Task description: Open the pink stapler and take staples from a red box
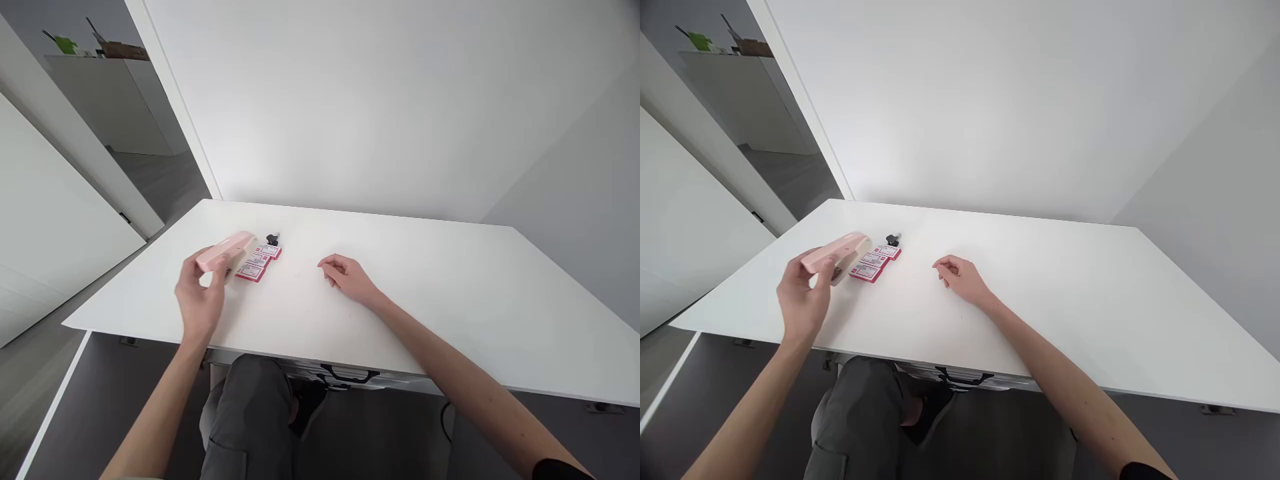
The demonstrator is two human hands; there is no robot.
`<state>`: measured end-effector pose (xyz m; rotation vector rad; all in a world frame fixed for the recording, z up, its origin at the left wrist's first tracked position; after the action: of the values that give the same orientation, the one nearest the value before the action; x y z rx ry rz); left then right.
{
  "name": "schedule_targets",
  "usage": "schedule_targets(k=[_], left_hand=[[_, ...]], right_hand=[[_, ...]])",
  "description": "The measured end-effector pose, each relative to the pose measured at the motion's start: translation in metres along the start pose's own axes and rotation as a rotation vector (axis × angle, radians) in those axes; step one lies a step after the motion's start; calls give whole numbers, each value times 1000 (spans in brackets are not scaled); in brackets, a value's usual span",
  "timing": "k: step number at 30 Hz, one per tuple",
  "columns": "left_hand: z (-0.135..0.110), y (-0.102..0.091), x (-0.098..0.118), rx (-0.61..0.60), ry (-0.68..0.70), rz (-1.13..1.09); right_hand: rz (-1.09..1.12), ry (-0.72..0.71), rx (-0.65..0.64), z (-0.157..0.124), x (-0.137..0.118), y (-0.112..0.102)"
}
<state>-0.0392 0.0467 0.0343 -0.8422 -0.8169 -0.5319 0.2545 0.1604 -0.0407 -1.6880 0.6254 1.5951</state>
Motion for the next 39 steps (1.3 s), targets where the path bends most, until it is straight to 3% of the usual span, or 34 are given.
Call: schedule_targets(k=[4, 8, 11, 14, 18, 27, 39], left_hand=[[-9, 50, 27, -265, 74, -29], [-20, 102, 43, -503, 134, -39], [-25, 130, 44, -610, 130, -57], [-25, 147, 41, -680, 97, -55], [-23, 155, 42, -712, 98, -75], [-17, 154, 47, -672, 199, -88], [-21, 152, 34, -630, 121, 29]], right_hand=[[102, -35, 108, 0, -1, -12], [45, -123, 214, -5, -11, -27], [-34, -142, 122, -5, -17, -26], [-86, -66, -3, -2, -14, -20], [-75, -4, -62, 1, -9, -19], [-88, -11, -90, 1, -10, -25], [-124, -16, -73, -2, -13, -23]])
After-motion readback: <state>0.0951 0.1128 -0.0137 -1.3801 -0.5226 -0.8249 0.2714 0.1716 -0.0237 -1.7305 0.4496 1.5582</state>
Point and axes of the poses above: each hand's wrist, its own z-axis towards the middle knuckle, its own y-axis out of the palm, x = y × z, the point moved 7 cm from there along z, towards the middle knuckle, and after that the axes turned 13 degrees about -x, right-handed, at the moved point
